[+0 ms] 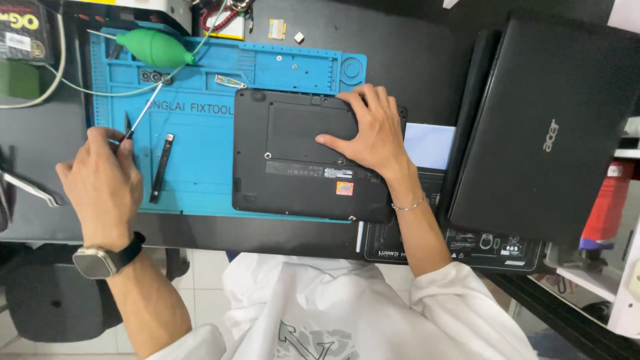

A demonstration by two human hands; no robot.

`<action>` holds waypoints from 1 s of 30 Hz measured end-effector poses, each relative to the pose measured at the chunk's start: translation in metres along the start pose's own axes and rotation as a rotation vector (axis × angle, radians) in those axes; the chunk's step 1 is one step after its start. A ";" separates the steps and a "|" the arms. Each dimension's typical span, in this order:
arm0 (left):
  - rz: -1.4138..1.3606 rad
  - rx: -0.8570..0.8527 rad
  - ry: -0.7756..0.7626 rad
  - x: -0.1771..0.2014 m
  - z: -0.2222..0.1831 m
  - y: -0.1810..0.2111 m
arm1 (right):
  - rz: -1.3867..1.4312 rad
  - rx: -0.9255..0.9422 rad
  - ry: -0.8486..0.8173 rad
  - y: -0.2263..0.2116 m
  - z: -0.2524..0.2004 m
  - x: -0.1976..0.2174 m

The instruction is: The person flips a black Acer laptop upside down and slides the silver optical disc drive out of its bay, then sets the drive aside and repositions the laptop. They then take a red Acer laptop, flip it over, and use a screwdriver to unscrew components from its bottom panel on a blue repair mat.

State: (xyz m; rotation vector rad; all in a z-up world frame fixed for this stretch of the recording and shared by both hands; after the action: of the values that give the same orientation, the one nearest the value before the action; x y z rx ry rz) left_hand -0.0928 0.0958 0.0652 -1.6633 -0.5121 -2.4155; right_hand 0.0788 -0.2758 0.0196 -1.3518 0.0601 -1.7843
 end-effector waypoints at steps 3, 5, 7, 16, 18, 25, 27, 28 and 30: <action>-0.026 -0.047 0.017 0.034 0.013 0.027 | 0.021 0.000 -0.005 0.004 0.008 0.002; -0.149 -0.081 0.000 0.048 0.019 0.052 | 0.017 0.007 -0.008 0.005 0.007 0.002; -0.269 -0.111 -0.023 0.057 0.027 0.074 | 0.016 0.013 -0.017 0.006 0.004 0.002; -0.051 -0.532 -0.107 0.059 0.070 0.126 | 0.062 0.000 -0.033 0.007 0.002 0.000; -0.008 -0.587 -0.109 0.056 0.073 0.130 | 0.070 0.012 -0.025 0.007 0.001 -0.001; -0.014 -0.661 -0.187 0.051 0.085 0.153 | 0.062 0.024 -0.003 0.010 0.002 -0.002; 0.069 -0.708 -0.187 0.051 0.089 0.159 | 0.073 0.019 -0.014 0.008 0.001 -0.004; 0.073 -0.702 -0.184 0.051 0.093 0.163 | 0.077 0.026 -0.014 0.008 0.002 -0.005; 0.101 -0.819 -0.189 0.050 0.099 0.174 | 0.067 0.013 -0.020 0.008 0.001 -0.005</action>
State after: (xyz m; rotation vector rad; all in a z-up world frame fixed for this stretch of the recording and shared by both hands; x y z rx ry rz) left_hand 0.0318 -0.0259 0.1754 -2.1257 0.6305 -2.5602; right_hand 0.0844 -0.2776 0.0122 -1.3424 0.0817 -1.7124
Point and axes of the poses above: each hand's wrist, its own z-axis towards the middle knuckle, its own x-axis out of the back of the hand, y = z × x, the point moved 2 cm from there along z, towards the middle knuckle, and after that the axes turned 10 degrees about y, right-handed, at the moved point
